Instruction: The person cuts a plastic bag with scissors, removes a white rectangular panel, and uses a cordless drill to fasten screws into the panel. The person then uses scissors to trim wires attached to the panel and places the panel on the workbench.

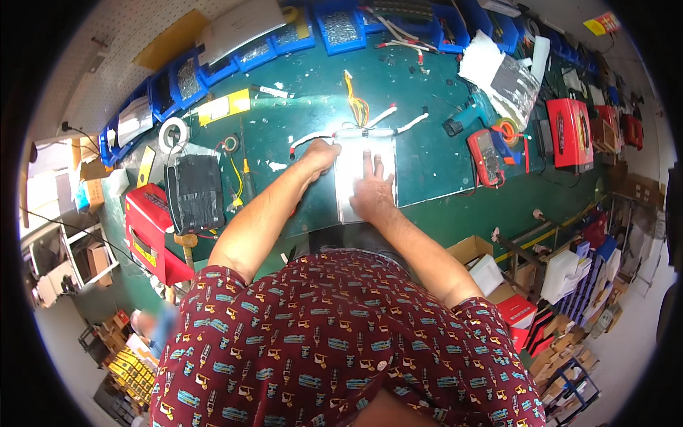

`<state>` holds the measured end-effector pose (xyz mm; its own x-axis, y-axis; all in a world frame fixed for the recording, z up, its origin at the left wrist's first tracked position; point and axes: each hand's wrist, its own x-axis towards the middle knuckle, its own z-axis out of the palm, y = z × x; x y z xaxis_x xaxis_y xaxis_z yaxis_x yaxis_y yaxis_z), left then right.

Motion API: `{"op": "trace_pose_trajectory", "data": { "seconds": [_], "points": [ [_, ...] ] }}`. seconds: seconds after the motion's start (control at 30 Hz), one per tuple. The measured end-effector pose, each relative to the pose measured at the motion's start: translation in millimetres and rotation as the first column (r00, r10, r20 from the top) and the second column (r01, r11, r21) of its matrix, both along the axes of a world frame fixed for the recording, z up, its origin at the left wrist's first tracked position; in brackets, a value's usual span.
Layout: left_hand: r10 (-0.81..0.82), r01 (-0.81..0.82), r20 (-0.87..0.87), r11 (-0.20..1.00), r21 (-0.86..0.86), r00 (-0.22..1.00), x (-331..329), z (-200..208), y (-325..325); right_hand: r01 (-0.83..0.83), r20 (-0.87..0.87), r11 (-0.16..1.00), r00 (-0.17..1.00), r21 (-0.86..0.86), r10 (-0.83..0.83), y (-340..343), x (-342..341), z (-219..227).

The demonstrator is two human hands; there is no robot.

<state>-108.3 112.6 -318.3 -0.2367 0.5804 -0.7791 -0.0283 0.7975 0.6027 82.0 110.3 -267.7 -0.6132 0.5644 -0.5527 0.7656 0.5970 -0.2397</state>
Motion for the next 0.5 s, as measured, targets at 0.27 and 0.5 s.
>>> {"op": "trace_pose_trajectory", "data": {
  "seconds": [0.27,0.5],
  "points": [
    [-0.182,0.193,-0.282,0.981,0.011,0.942,41,38,30,0.027,-0.077,0.995,0.997,0.093,-0.020,-2,6,-15],
    [-0.431,0.533,-0.496,0.843,0.078,0.754,69,72,39,0.182,-0.378,0.983,0.910,0.001,-0.168,18,25,-19]
  ]
}}
